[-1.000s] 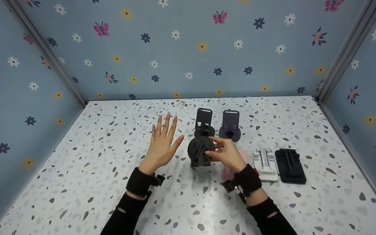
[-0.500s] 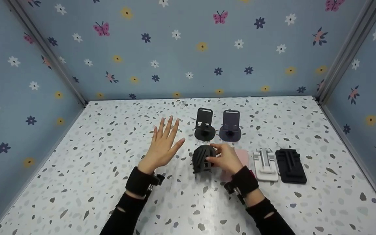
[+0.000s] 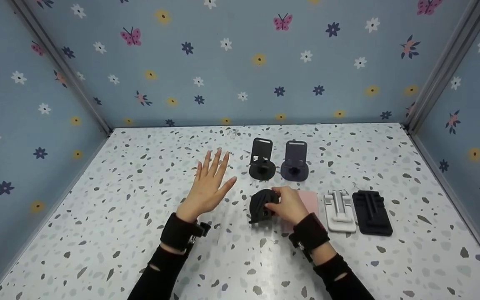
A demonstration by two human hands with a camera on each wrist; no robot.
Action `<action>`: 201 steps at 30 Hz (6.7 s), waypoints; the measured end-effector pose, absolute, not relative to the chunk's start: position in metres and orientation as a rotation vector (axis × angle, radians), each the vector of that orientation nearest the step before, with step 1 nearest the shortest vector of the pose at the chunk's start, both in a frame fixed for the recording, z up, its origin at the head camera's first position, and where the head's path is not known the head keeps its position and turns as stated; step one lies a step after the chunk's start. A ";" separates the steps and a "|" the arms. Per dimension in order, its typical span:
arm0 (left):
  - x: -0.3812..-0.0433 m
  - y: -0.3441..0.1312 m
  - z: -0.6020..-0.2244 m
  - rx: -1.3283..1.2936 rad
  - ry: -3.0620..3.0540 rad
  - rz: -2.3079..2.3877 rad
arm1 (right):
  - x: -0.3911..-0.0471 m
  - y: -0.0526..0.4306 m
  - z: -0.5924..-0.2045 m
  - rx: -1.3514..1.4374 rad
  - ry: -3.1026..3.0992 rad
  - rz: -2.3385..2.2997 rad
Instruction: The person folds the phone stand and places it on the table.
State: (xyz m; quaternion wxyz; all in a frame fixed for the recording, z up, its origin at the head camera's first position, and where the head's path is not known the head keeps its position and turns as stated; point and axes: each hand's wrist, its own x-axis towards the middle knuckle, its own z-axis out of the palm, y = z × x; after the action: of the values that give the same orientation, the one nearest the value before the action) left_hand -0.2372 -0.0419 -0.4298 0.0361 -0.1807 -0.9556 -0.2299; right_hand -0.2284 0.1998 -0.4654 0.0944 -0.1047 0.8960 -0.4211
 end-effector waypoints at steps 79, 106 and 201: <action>-0.234 -0.020 -0.450 -0.686 -3.016 -0.525 | -0.252 0.261 -0.426 -0.239 3.178 -0.476; -0.225 -0.003 -0.456 -0.867 -3.097 -0.487 | -0.313 0.284 -0.445 -0.191 2.824 -1.255; -0.246 -0.007 -0.451 -0.388 -2.292 -2.424 | -0.223 0.214 -0.403 -0.609 2.272 -1.987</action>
State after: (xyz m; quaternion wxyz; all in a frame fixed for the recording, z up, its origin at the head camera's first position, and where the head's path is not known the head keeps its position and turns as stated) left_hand -0.2457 -0.0073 -0.4511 -0.1081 -0.1148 -0.6785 -0.7175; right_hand -0.2234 0.2138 -0.4029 0.0312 -0.1978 0.7376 -0.6449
